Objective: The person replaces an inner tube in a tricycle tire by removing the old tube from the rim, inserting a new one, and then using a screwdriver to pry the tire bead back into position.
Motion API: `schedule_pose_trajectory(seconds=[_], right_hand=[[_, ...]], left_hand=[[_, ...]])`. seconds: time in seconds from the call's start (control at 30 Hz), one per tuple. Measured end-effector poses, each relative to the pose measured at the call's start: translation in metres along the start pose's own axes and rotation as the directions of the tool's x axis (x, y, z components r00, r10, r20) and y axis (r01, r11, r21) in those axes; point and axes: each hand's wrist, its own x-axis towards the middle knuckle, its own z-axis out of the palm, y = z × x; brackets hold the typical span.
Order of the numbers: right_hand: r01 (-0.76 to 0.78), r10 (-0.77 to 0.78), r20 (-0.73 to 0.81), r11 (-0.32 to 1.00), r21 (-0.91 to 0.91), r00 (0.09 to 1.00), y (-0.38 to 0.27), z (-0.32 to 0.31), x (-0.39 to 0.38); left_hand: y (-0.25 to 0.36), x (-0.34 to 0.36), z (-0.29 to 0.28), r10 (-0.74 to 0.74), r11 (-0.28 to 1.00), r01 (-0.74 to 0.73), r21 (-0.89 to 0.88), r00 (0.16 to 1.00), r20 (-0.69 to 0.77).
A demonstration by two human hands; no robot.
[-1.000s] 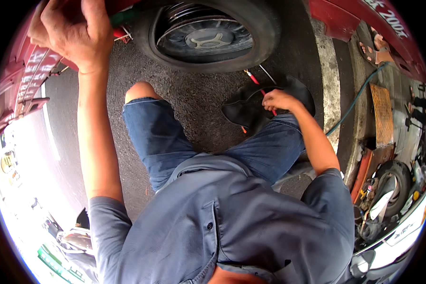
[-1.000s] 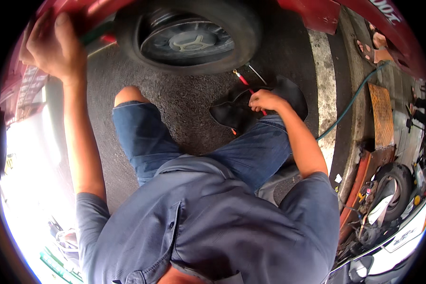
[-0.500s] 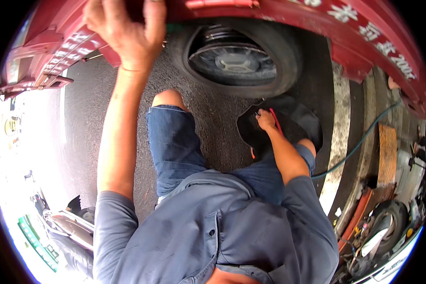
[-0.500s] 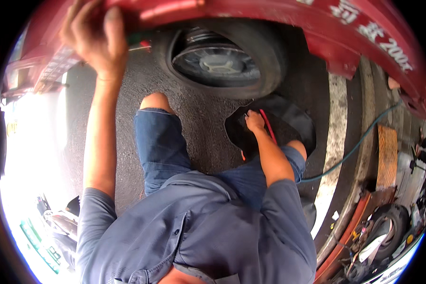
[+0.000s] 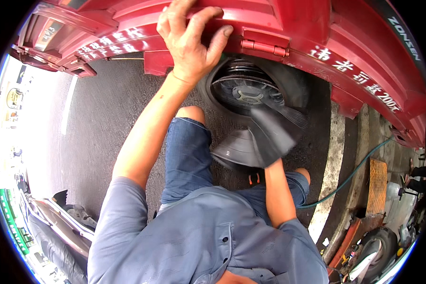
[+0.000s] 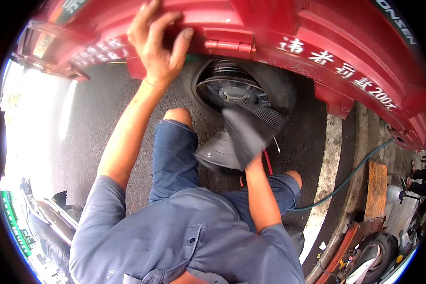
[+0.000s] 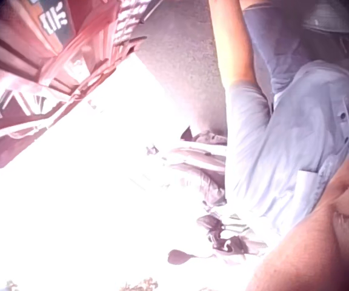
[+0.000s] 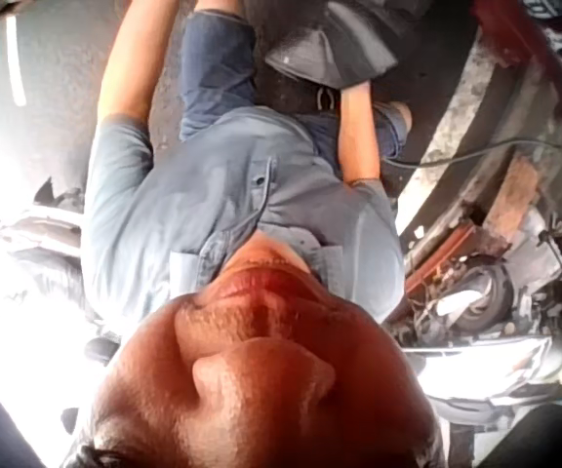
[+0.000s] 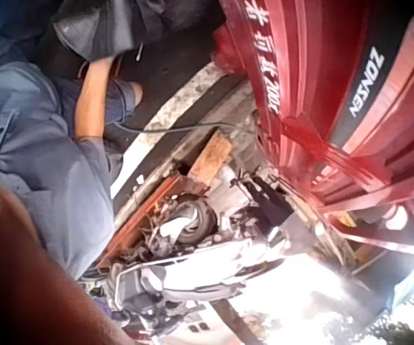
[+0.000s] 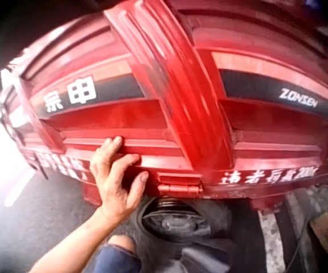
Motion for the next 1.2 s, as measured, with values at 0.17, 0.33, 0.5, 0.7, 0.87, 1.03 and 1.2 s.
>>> schedule_pose_trajectory(seconds=[0.17,0.33,0.5,0.7,0.87,1.03,1.2], right_hand=[[0.454,-0.403,0.210,0.771,-0.447,0.891,-0.022,0.089,0.069],[0.625,-0.582,0.258,0.613,-0.483,0.771,-0.043,0.112,0.089],[0.517,-0.562,0.183,0.522,-0.679,0.807,-0.060,0.095,0.076],[0.364,-0.491,0.076,0.523,-0.771,0.868,-0.060,0.142,0.084],[0.089,-0.272,-0.225,0.798,-0.595,0.936,-0.030,0.101,0.103],[-0.214,-0.007,-0.309,0.707,-0.674,0.951,-0.026,0.126,0.121],[-0.074,-0.070,-0.163,0.671,-0.738,0.984,-0.043,0.090,0.129]], left_hand=[[-0.002,-0.009,0.011,-0.001,0.999,0.002,-0.042,1.000,0.030],[-0.005,-0.008,0.006,0.021,0.999,-0.021,-0.050,1.000,0.004],[-0.005,-0.010,0.007,0.041,0.997,-0.042,-0.063,0.999,-0.006],[-0.011,-0.007,0.000,0.122,0.987,-0.113,-0.110,0.990,0.073],[0.017,0.007,0.002,0.173,0.981,-0.160,-0.106,0.976,0.134],[-0.020,-0.005,0.001,0.336,0.939,-0.328,-0.107,0.939,0.069],[0.008,0.001,0.008,0.493,0.869,-0.476,-0.137,0.860,0.134]])
